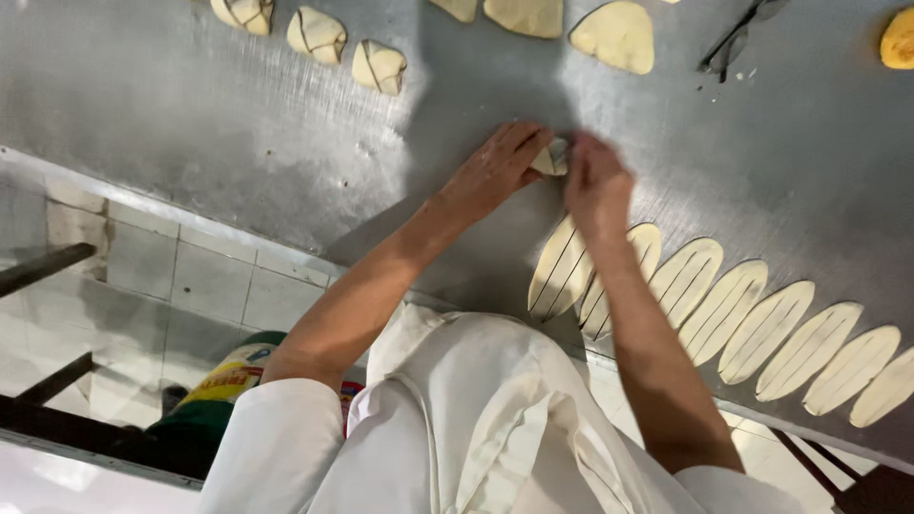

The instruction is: The person braids several long strips of dough into decorative loaf shapes on a metal table.

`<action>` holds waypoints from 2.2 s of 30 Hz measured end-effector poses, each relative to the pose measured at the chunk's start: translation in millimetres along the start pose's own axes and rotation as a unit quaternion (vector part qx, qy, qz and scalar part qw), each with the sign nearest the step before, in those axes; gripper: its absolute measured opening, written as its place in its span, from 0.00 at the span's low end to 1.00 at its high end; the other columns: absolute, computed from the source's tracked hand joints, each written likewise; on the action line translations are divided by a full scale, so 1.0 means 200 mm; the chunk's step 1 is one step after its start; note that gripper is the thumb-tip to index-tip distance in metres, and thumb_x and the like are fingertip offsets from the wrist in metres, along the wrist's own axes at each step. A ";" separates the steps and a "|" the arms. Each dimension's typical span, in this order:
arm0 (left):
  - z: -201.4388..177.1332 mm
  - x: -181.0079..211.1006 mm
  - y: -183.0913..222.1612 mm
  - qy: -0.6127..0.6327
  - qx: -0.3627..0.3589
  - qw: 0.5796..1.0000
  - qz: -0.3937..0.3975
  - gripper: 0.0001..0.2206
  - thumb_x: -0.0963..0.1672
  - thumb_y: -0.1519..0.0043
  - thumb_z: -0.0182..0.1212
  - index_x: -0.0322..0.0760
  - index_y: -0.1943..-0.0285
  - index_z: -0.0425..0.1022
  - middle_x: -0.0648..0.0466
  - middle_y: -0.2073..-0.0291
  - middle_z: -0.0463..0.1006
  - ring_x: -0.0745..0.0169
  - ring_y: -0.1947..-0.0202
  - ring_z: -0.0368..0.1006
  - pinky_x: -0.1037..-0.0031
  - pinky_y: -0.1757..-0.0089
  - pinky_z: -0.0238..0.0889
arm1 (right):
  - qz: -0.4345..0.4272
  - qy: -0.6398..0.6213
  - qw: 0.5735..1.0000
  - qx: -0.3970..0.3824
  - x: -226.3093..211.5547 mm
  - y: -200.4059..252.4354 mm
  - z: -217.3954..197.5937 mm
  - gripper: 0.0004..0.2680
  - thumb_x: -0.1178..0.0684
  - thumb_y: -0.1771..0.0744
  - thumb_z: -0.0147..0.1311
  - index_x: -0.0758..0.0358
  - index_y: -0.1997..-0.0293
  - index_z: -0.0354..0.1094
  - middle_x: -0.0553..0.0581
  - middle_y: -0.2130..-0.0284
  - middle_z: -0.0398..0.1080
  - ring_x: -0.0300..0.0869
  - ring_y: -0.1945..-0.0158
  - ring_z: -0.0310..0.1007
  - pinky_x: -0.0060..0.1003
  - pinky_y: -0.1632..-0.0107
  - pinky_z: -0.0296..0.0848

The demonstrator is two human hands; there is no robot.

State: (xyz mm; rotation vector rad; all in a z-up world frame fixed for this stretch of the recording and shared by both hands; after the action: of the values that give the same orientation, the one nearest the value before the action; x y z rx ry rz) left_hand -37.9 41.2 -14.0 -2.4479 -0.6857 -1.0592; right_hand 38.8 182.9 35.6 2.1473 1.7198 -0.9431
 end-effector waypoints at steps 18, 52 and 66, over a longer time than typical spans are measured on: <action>-0.53 -0.03 1.10 0.048 0.219 0.946 -0.235 0.27 0.46 0.38 0.71 0.34 0.32 0.67 0.43 0.37 0.67 0.41 0.38 0.67 0.58 0.43 0.68 | 0.047 0.027 0.990 -0.132 0.00 -0.29 0.15 0.09 0.57 0.29 0.59 0.63 0.42 0.73 0.64 0.48 0.75 0.55 0.47 0.77 0.46 0.45 0.76; -0.09 -0.10 0.95 -0.036 0.147 0.968 -0.200 0.09 0.48 0.38 0.67 0.41 0.58 0.76 0.48 0.69 0.79 0.48 0.72 0.75 0.59 0.71 0.69 | -0.033 0.074 0.995 -0.057 -0.19 -0.07 -0.02 0.23 0.50 0.38 0.71 0.65 0.39 0.70 0.68 0.42 0.71 0.59 0.39 0.73 0.47 0.38 0.72; 0.60 0.61 0.91 -0.034 0.146 0.955 -0.255 0.04 0.44 0.39 0.64 0.40 0.63 0.78 0.45 0.64 0.81 0.42 0.62 0.79 0.58 0.59 0.73 | 0.260 -0.240 0.902 -0.249 0.40 0.99 -0.35 0.16 0.50 0.33 0.59 0.63 0.40 0.70 0.54 0.53 0.78 0.38 0.50 0.78 0.34 0.46 0.75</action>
State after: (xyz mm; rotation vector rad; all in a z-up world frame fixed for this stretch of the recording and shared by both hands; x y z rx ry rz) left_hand 205.5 -9.1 -26.5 -2.1046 -1.4404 -0.9578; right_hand 255.3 227.8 0.4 1.7014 0.9420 -0.6969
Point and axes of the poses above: each hand's wrist, its own y-axis away from the middle knuckle, its own z-axis out of the palm, x = y × z, the point moved 4 cm from there along -y, towards the middle knuckle
